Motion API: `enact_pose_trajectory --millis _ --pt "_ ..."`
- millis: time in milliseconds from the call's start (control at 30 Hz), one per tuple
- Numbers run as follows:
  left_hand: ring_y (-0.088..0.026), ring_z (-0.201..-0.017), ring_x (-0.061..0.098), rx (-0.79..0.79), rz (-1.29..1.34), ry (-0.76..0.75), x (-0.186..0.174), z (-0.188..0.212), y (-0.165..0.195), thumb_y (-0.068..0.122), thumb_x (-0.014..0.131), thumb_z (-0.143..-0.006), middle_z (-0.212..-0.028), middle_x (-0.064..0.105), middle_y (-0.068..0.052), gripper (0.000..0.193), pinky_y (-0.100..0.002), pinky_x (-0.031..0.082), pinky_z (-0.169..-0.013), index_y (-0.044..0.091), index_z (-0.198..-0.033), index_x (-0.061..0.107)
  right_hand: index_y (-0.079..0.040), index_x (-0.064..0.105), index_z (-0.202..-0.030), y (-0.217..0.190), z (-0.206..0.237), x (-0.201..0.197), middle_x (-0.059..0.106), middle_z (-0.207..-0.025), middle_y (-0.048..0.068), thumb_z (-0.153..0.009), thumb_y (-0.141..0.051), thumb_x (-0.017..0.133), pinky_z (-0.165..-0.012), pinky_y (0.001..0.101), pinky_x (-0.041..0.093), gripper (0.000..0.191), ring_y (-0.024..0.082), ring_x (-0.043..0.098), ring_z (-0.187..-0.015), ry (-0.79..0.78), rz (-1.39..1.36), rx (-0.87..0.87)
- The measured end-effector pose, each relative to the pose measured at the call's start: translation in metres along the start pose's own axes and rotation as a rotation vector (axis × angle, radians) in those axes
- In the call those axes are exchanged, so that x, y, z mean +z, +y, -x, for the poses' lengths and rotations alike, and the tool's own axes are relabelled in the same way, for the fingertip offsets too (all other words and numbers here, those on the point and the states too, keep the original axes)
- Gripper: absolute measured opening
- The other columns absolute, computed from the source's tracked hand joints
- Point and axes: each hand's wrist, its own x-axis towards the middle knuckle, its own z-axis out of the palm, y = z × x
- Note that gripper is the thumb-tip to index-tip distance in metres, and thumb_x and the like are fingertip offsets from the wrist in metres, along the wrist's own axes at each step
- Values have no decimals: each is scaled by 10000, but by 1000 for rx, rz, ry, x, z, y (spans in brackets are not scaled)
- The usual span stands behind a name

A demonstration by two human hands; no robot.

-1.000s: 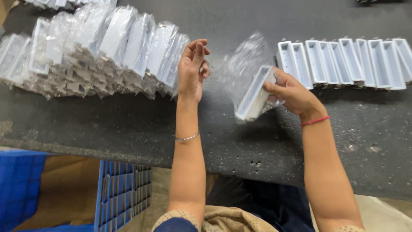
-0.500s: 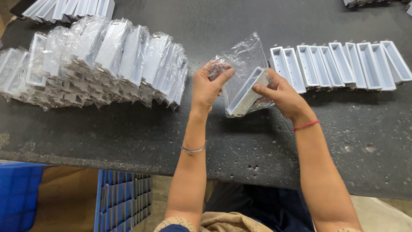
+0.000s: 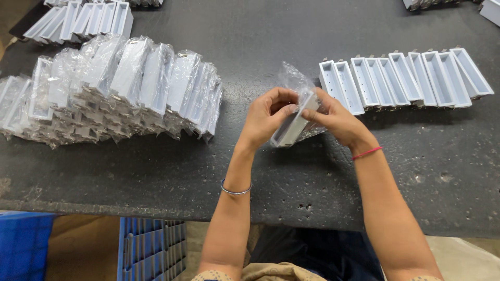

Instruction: The person wraps individual white plastic components in clear plastic bags by hand. They pick up a component, place it into a bag, fold the bag around it, and set the wrapped unit aside. The process is repeated for multiple components.

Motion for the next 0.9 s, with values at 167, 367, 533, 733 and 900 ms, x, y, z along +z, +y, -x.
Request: enact_pose_trajectory --millis 167,367,533,733,900 --pt "-224 -932 731 26 -378 101 4 1 -1 128 778 -906 -1101 802 -85 248 -359 607 -820 89 -1150 759 -63 526 -1426 2 0 4 682 -1228 78 -924 -301 727 -1004 358 526 591 172 642 -1172 -32 48 -6" --pt "-293 -1065 678 -207 -48 117 6 -2 -2 205 840 -785 -1261 587 -150 783 -422 650 -829 67 -1412 393 -137 411 -1547 10 -1 0 649 -1358 39 -831 -337 756 -1066 355 486 819 152 589 -1277 -75 23 -7" --pt "-319 -1112 713 -280 179 19 4 -3 -6 215 778 -827 -1243 684 -263 738 -411 611 -865 41 -1443 410 -69 552 -1444 11 -3 1 583 -1240 66 -864 -313 793 -1051 373 517 674 167 591 -1175 -52 109 -42" --pt "-240 -939 781 -266 -94 134 10 -1 -2 246 772 -840 -1073 789 -182 595 -358 614 -788 81 -1367 551 -130 560 -1404 -18 6 -1 556 -1294 42 -838 -269 809 -928 330 549 635 155 587 -1079 52 300 -160" --pt "-219 -841 789 -188 -470 238 16 2 5 264 804 -825 -995 811 -103 551 -350 590 -746 196 -1330 594 -66 625 -1333 -35 12 -3 623 -1290 45 -954 -188 741 -954 298 549 415 141 614 -1134 313 294 -351"
